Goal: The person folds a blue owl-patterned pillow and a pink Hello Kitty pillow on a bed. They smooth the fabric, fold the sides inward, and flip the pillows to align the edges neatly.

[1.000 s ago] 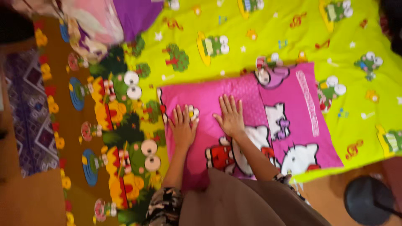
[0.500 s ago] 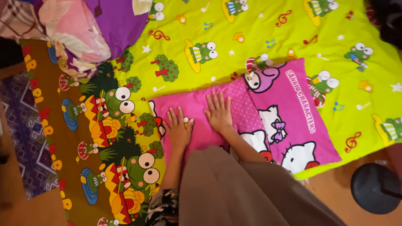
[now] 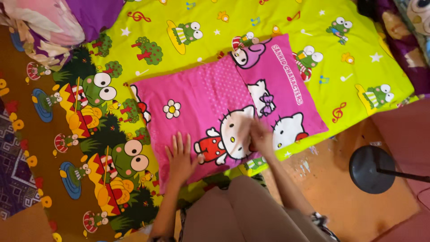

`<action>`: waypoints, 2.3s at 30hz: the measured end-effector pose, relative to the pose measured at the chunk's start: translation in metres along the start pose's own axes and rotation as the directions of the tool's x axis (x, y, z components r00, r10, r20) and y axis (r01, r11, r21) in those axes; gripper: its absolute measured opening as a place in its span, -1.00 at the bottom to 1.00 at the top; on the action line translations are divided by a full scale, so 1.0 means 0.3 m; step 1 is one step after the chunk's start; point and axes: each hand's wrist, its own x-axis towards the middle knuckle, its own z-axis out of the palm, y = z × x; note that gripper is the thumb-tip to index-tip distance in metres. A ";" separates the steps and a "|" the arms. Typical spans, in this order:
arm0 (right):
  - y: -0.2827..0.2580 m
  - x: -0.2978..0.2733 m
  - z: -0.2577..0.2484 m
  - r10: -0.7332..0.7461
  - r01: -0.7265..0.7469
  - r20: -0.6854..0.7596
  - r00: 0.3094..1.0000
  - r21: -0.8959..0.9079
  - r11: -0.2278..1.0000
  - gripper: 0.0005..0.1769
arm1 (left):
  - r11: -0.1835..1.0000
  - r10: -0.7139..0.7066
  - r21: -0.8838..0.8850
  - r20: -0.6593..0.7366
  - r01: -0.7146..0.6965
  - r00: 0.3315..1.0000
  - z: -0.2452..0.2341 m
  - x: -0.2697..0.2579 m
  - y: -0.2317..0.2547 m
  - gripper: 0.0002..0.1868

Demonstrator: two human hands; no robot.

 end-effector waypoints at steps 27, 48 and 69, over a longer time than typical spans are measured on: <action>-0.588 -0.279 -0.321 -0.626 0.668 0.438 0.645 -0.721 0.184 -0.48 | 0.985 -0.169 -0.017 0.051 0.170 0.984 -0.055 -0.247 -0.074 -0.45; -0.576 0.614 -0.140 -0.675 0.570 0.427 0.601 -0.822 -0.012 -0.88 | 0.907 0.300 0.398 -0.389 -0.135 0.871 -0.544 0.540 -0.169 -0.80; -0.058 0.534 0.594 -0.269 0.689 0.643 0.717 -0.711 0.137 -0.31 | 0.998 -0.041 0.029 -0.319 0.053 0.947 0.050 0.744 0.014 -0.36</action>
